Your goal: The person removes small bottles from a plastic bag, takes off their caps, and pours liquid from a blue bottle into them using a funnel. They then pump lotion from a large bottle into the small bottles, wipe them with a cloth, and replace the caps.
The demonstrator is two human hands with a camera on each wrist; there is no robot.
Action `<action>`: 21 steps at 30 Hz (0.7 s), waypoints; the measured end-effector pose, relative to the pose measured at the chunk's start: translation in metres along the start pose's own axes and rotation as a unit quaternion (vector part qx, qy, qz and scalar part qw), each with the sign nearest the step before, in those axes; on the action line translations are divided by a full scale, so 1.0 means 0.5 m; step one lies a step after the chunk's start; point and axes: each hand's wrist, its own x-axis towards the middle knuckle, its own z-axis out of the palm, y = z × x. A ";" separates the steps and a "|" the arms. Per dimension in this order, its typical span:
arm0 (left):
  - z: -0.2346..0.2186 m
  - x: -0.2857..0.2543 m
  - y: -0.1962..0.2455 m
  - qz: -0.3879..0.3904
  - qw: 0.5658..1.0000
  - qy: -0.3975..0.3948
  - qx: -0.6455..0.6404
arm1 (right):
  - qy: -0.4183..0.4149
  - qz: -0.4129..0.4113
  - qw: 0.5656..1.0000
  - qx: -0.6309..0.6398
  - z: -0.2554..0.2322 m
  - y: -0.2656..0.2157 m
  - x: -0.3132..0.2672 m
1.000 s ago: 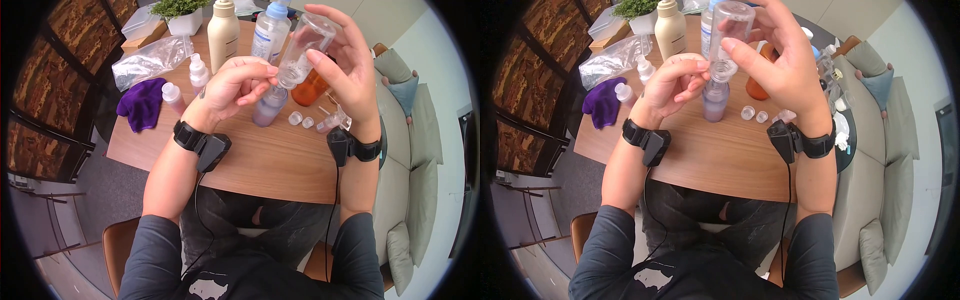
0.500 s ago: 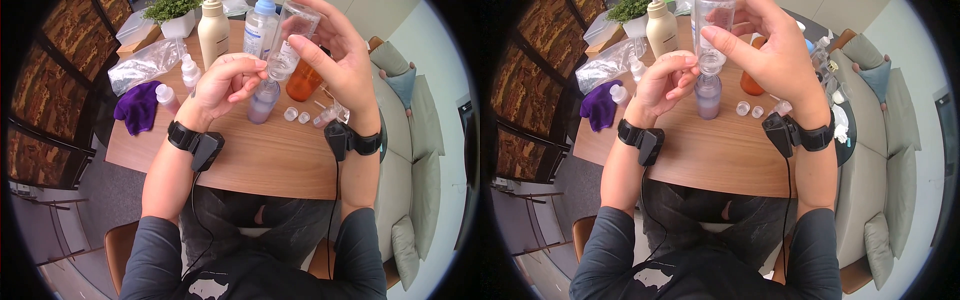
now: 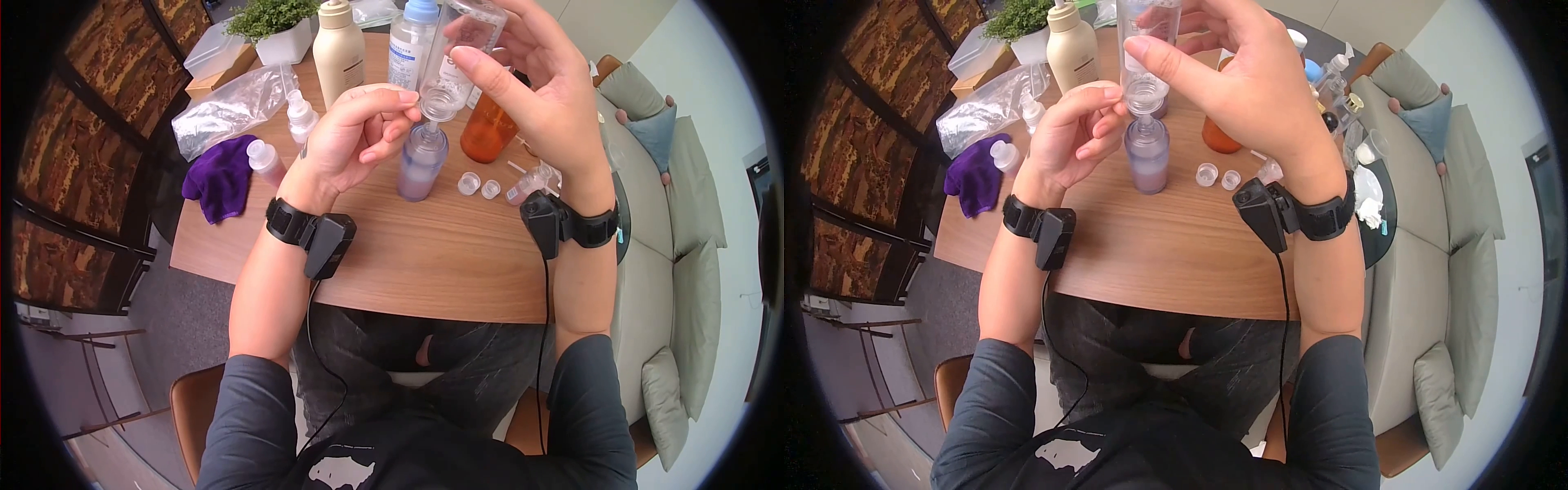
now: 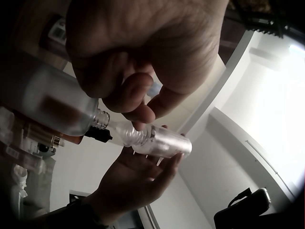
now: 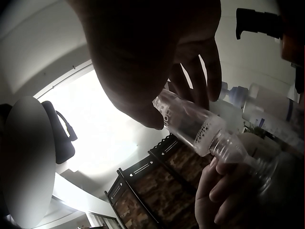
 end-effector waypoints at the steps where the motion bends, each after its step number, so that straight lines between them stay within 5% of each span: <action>1: -0.001 0.001 0.000 -0.002 1.000 -0.002 -0.004 | 0.005 -0.019 1.000 0.004 0.001 0.009 0.000; 21: -0.003 0.002 -0.004 -0.007 1.000 0.002 -0.014 | 0.017 -0.033 0.999 0.005 -0.004 0.024 0.004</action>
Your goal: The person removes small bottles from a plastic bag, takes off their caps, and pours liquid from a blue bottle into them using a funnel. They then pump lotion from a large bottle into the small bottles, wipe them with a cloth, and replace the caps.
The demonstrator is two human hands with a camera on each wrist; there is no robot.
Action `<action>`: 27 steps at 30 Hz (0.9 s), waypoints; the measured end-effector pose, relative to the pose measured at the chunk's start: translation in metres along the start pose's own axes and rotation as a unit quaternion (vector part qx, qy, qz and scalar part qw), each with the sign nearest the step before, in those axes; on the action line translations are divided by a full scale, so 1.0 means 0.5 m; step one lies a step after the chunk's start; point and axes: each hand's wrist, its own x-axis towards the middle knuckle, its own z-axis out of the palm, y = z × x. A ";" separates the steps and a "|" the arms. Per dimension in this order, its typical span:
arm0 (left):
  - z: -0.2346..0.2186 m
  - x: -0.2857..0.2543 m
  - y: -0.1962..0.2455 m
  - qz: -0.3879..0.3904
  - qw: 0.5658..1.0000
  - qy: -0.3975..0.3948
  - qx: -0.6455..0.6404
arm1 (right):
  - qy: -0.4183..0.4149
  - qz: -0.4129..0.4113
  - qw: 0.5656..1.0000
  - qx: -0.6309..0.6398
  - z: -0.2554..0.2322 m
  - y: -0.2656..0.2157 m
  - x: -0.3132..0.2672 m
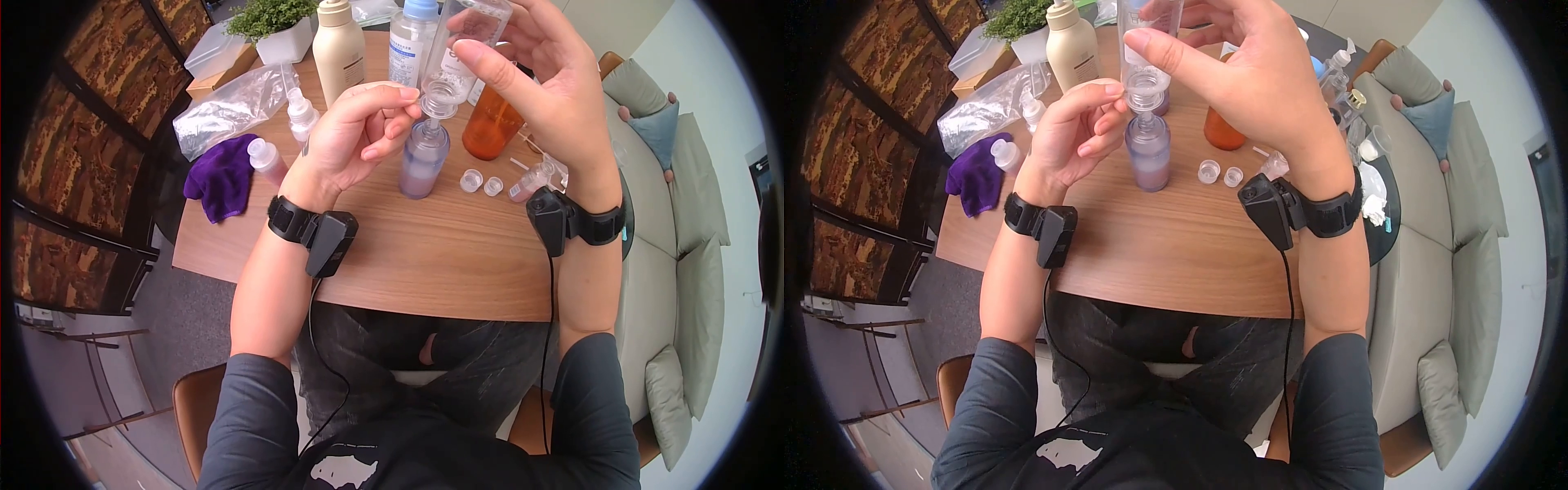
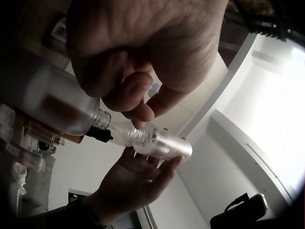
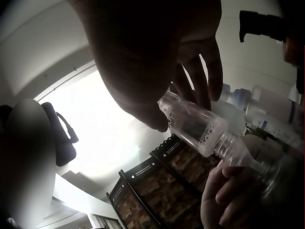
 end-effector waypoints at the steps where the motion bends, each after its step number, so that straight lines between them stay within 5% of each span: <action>1: 0.002 0.000 0.001 0.000 1.000 -0.001 0.001 | 0.001 0.004 1.000 -0.001 0.000 -0.001 -0.001; 19: 0.004 -0.004 0.006 -0.007 0.999 -0.011 -0.032 | 0.027 -0.068 0.997 0.005 0.007 0.009 0.003; 27: 0.004 -0.005 0.006 -0.001 0.999 -0.017 -0.027 | -0.010 0.013 0.999 -0.047 0.001 -0.003 -0.003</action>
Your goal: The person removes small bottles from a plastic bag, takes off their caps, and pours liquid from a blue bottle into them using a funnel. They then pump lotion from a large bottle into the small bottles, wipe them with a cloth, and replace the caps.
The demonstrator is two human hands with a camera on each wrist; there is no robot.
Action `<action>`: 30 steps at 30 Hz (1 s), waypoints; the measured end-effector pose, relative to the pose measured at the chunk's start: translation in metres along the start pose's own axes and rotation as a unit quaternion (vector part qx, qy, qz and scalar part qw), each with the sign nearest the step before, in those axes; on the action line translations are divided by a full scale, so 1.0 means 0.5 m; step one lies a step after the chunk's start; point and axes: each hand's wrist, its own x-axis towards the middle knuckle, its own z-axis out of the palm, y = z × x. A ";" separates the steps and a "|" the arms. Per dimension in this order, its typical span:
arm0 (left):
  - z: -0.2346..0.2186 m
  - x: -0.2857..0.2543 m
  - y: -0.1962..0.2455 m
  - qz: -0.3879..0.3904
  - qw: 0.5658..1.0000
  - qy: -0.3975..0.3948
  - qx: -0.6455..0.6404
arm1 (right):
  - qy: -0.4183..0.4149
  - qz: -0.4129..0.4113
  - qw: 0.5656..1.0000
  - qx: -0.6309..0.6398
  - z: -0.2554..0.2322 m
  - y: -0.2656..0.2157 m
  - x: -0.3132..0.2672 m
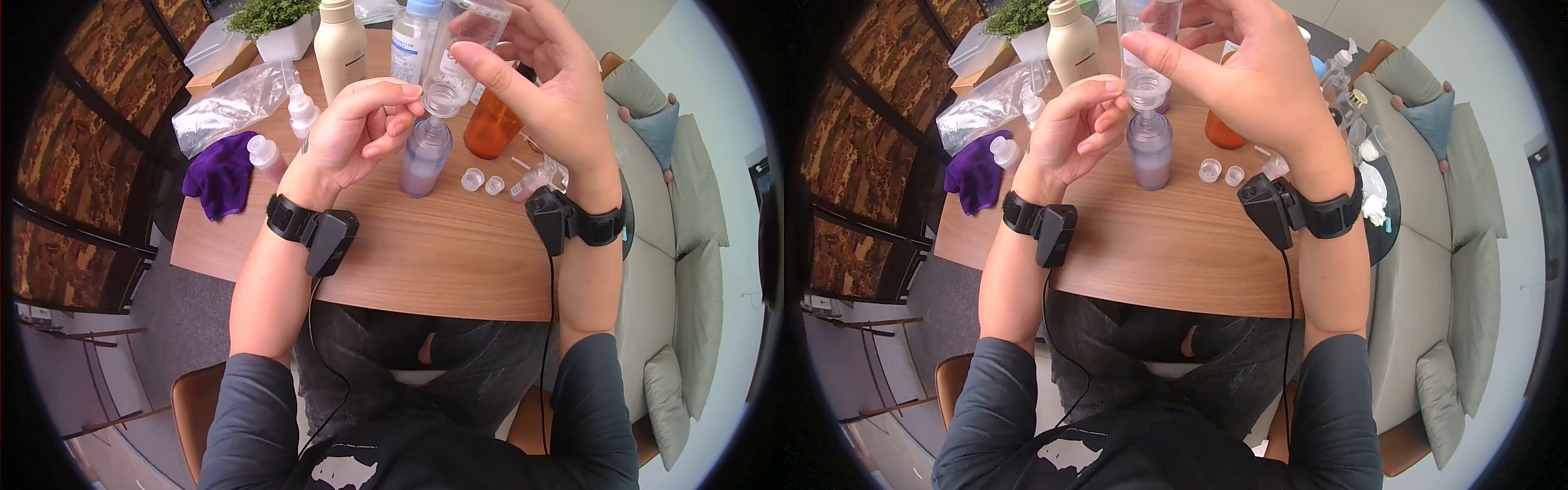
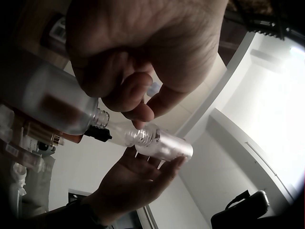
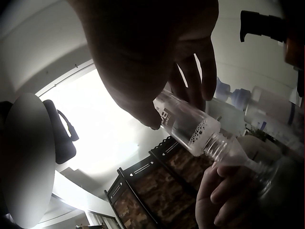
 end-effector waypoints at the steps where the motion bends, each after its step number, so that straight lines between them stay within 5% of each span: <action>1: 0.001 0.000 0.000 0.000 1.000 0.001 0.003 | 0.002 -0.014 1.000 0.008 0.002 0.003 0.001; 17: 0.000 0.001 -0.001 0.000 1.000 0.001 0.003 | -0.002 -0.061 0.992 0.115 0.018 0.019 0.005; 22: 0.002 0.000 0.000 0.000 1.000 0.005 0.009 | -0.006 0.054 0.996 0.072 0.011 -0.049 -0.002; 26: 0.004 0.000 -0.001 0.001 1.000 0.009 0.012 | -0.003 0.005 0.995 0.096 0.016 0.020 0.001; 30: 0.002 0.000 0.000 -0.001 1.000 0.009 0.010 | -0.003 0.039 0.999 0.024 0.009 -0.008 0.000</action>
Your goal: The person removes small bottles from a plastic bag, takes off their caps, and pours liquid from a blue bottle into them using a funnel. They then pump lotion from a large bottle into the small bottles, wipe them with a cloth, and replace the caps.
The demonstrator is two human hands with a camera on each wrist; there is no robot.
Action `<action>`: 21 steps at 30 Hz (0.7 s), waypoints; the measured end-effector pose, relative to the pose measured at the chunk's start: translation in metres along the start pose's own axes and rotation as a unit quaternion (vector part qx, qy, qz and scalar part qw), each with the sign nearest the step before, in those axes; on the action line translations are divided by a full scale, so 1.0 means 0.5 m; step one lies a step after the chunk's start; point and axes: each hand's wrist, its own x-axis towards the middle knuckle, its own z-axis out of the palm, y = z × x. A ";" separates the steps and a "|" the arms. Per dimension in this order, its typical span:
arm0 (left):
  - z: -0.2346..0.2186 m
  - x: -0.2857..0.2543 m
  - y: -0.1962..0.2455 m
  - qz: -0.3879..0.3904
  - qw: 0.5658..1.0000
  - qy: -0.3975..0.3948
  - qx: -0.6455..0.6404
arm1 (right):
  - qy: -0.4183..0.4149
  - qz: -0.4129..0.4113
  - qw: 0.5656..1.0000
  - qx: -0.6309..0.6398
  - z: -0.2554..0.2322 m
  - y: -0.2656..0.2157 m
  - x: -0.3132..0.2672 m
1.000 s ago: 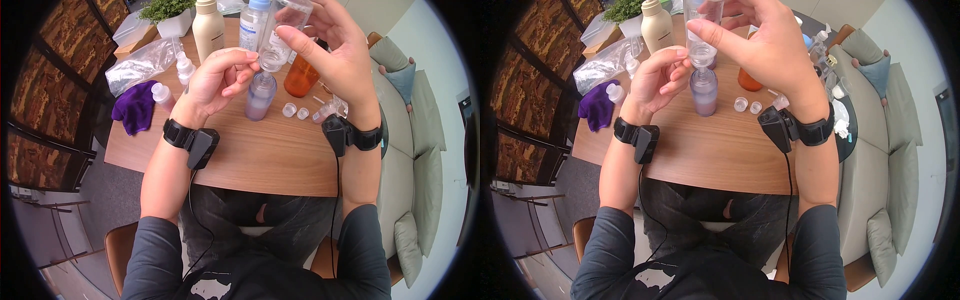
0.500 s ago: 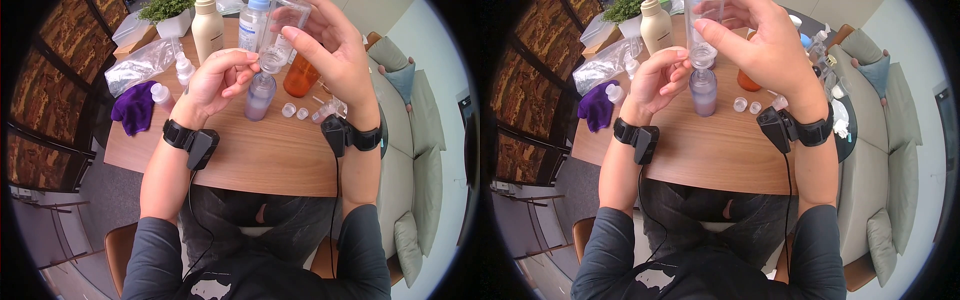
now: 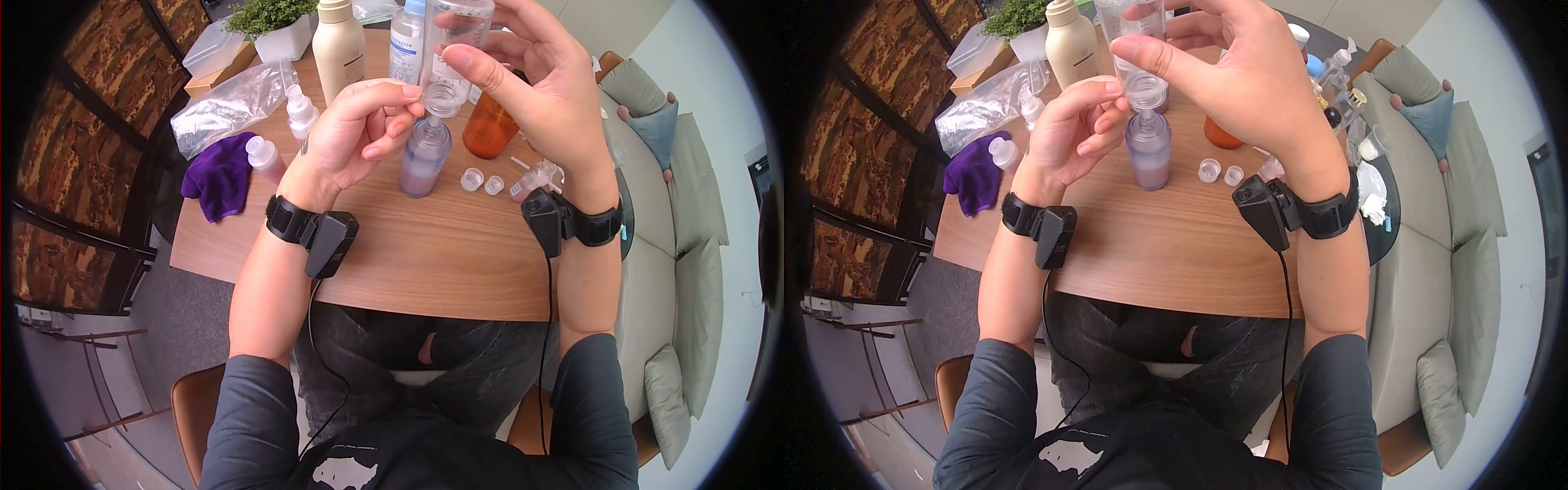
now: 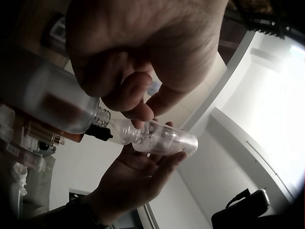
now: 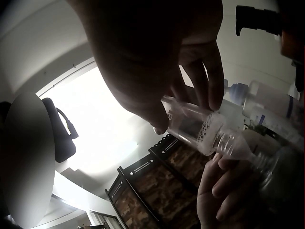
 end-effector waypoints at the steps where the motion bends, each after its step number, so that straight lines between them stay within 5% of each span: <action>1: -0.001 0.000 0.000 0.000 1.000 -0.001 -0.003 | 0.000 -0.001 1.000 -0.009 -0.001 -0.001 0.000; 12: 0.001 0.000 -0.003 0.003 1.000 0.006 0.005 | 0.021 -0.038 0.997 0.057 0.011 0.024 0.002; 17: -0.001 0.001 -0.002 -0.003 1.000 0.008 -0.001 | 0.016 -0.014 1.000 -0.013 0.000 0.002 -0.001; 21: 0.003 0.000 -0.001 -0.002 1.000 0.013 0.003 | 0.026 -0.072 0.997 0.012 0.004 0.017 0.003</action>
